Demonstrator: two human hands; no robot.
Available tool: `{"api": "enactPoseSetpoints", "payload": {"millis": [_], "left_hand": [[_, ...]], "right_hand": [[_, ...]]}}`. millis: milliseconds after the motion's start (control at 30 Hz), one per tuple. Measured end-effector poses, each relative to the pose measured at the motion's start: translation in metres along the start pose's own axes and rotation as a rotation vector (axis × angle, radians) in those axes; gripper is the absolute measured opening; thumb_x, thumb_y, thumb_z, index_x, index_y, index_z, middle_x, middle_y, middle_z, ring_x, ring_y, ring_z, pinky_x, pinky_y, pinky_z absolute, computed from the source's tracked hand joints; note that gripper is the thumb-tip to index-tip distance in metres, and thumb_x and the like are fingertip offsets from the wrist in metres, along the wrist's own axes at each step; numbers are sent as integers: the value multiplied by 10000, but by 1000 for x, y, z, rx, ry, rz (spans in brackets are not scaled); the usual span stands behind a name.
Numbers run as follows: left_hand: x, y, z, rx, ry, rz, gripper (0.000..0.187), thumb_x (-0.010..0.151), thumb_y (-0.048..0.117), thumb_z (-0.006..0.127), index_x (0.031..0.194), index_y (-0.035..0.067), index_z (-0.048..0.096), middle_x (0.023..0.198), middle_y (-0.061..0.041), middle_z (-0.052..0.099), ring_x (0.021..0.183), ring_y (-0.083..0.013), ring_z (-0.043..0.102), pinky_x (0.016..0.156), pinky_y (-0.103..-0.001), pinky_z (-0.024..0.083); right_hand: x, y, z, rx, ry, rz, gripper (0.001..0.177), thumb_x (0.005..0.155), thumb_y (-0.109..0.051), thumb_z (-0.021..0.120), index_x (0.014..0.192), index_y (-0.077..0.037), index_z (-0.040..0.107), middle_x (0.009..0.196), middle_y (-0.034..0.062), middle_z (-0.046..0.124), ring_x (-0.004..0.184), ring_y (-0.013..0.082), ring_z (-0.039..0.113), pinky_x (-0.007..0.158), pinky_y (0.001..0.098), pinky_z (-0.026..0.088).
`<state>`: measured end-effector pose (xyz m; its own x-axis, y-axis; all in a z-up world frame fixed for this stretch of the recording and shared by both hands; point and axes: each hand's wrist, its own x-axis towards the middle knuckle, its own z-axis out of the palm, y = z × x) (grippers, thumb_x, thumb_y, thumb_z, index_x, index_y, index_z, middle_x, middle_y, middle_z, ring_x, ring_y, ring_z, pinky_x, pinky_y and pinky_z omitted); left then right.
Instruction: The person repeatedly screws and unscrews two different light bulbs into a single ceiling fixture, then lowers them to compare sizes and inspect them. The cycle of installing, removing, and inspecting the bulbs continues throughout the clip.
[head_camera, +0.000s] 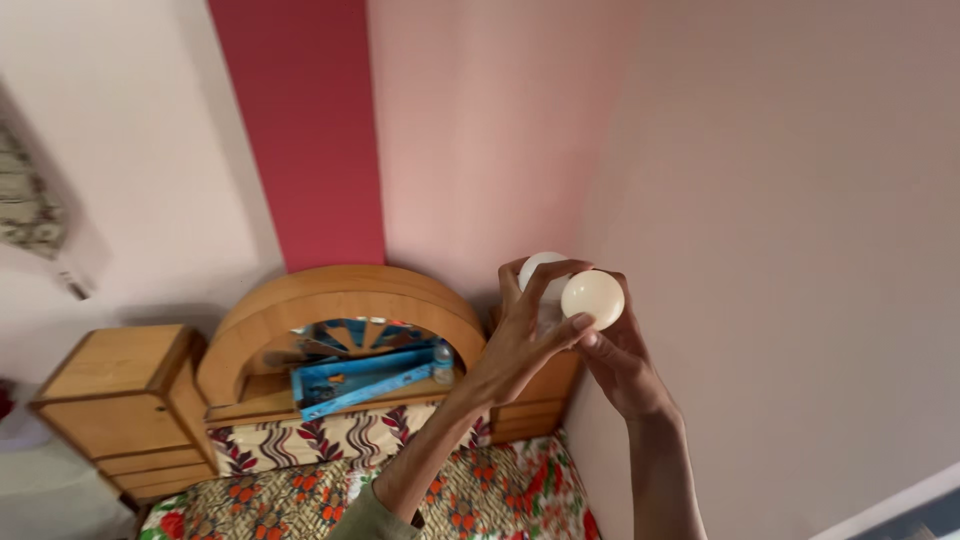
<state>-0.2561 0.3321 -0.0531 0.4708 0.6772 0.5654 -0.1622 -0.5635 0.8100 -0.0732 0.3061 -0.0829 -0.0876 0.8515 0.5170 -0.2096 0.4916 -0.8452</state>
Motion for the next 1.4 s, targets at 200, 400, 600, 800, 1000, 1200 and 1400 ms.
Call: {"api": "enactPoseSetpoints", "payload": {"millis": [200, 400, 600, 800, 1000, 1200, 1400], "left_hand": [[31, -23, -18, -107, 156, -51, 744, 819, 650, 690, 1429, 244, 564, 1351, -154, 336, 1364, -404, 443, 1060, -516, 586], [49, -47, -41, -389, 227, -194, 749, 818, 629, 709, 1407, 201, 533, 1277, -128, 437, 1234, -290, 559, 927, -414, 652], [58, -66, -67, -537, 257, -309, 826, 760, 696, 675, 1385, 183, 509, 1168, -100, 612, 1086, -233, 653, 768, -400, 653], [65, -84, -103, -699, 281, -201, 925, 855, 723, 676, 1423, 9, 520, 1231, -111, 585, 1173, -228, 559, 915, -395, 551], [66, -77, -159, -900, 308, -237, 821, 847, 670, 530, 1414, 87, 422, 1310, -102, 619, 1347, -286, 573, 1026, -451, 592], [55, -81, -223, -845, 327, -160, 734, 994, 611, 415, 1343, -30, 491, 1165, -166, 667, 1083, -293, 696, 925, -410, 631], [35, -90, -283, -992, 360, -111, 587, 1100, 549, 438, 1227, -15, 536, 1048, -138, 583, 834, -203, 586, 741, -375, 540]], "right_hand": [[57, 16, 7, -231, -83, -46, 568, 966, -166, 680, 1463, -116, 410, 1293, 65, 601, 1262, 201, 600, 1073, 397, 555], [85, 22, 28, -368, -41, 116, 715, 791, 13, 784, 1391, -123, 420, 1256, 66, 656, 1211, 175, 650, 947, 386, 595], [106, 45, 38, -480, -52, 89, 823, 729, 45, 846, 1412, -129, 421, 1163, 93, 677, 1161, 193, 647, 998, 357, 561], [129, 69, 54, -319, -24, -45, 698, 863, 78, 684, 1488, -90, 422, 1348, 100, 626, 1288, 204, 597, 1046, 355, 550], [151, 85, 86, 112, 251, 16, 654, 885, -70, 590, 1507, -64, 389, 1426, 151, 588, 1236, 224, 606, 1031, 374, 524], [179, 104, 113, 600, 167, 4, 620, 996, -217, 588, 1531, 45, 414, 1495, 286, 542, 1006, 227, 566, 896, 352, 501], [208, 135, 159, 807, 87, 7, 567, 1101, -298, 572, 1512, 65, 425, 1395, 238, 564, 978, 238, 525, 837, 352, 480]]}}
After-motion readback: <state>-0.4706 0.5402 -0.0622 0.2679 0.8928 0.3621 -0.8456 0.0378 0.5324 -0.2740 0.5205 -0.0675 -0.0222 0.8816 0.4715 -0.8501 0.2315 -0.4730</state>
